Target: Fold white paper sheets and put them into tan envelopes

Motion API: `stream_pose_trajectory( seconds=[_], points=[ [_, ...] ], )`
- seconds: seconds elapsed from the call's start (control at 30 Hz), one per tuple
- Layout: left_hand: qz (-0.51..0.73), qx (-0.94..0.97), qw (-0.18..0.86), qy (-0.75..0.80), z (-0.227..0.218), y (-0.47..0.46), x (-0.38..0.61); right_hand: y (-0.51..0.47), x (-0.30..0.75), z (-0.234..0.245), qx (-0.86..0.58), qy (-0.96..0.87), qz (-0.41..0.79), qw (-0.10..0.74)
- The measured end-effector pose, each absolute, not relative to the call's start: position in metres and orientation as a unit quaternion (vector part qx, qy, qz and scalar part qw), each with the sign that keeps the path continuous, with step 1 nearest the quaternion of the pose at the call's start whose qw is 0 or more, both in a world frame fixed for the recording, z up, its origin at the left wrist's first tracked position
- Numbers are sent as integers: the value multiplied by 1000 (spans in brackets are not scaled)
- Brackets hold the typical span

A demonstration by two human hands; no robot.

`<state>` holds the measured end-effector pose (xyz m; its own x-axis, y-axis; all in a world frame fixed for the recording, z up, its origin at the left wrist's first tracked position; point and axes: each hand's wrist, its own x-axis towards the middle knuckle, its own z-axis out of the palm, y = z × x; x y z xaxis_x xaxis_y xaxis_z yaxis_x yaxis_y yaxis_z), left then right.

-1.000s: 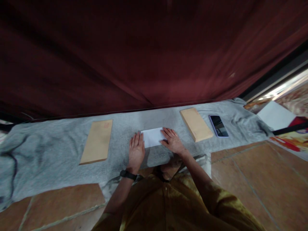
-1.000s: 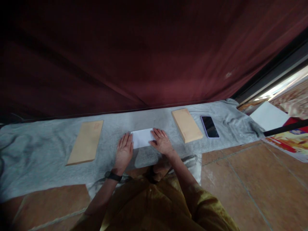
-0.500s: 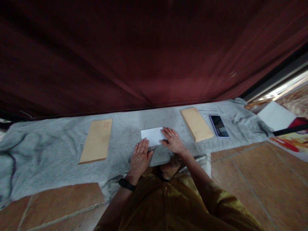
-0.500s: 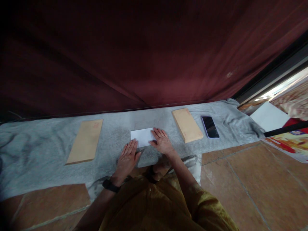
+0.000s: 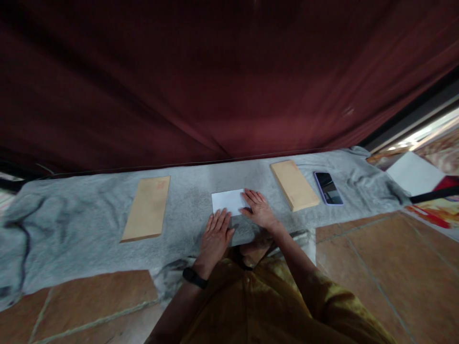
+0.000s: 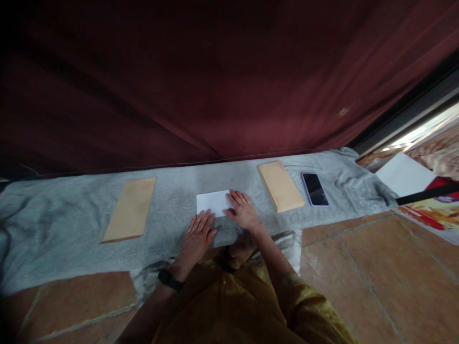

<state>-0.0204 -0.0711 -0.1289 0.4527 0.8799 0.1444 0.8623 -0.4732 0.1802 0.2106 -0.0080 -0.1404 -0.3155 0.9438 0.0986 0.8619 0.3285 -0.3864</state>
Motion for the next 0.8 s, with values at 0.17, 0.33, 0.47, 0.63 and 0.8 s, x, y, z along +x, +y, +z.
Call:
stream_pose_trajectory(
  seconds=[0.17, 0.33, 0.47, 0.63, 0.8],
  points=[
    [109, 861, 58, 494, -126, -71, -2, -7, 211, -142, -561, -803, 130, 154],
    [116, 852, 54, 507, -131, -76, -14, -7, 211, -143, -561, -803, 131, 156],
    [127, 833, 43, 537, -136, -80, -30, -7, 212, -144, -563, -801, 130, 155],
    [135, 817, 30, 560, -140, -80, -39, -7, 211, -143, -562, -803, 129, 154],
    [135, 823, 41, 551, -135, -70, -27, -8, 210, -142, -566, -799, 131, 155]
  ],
)
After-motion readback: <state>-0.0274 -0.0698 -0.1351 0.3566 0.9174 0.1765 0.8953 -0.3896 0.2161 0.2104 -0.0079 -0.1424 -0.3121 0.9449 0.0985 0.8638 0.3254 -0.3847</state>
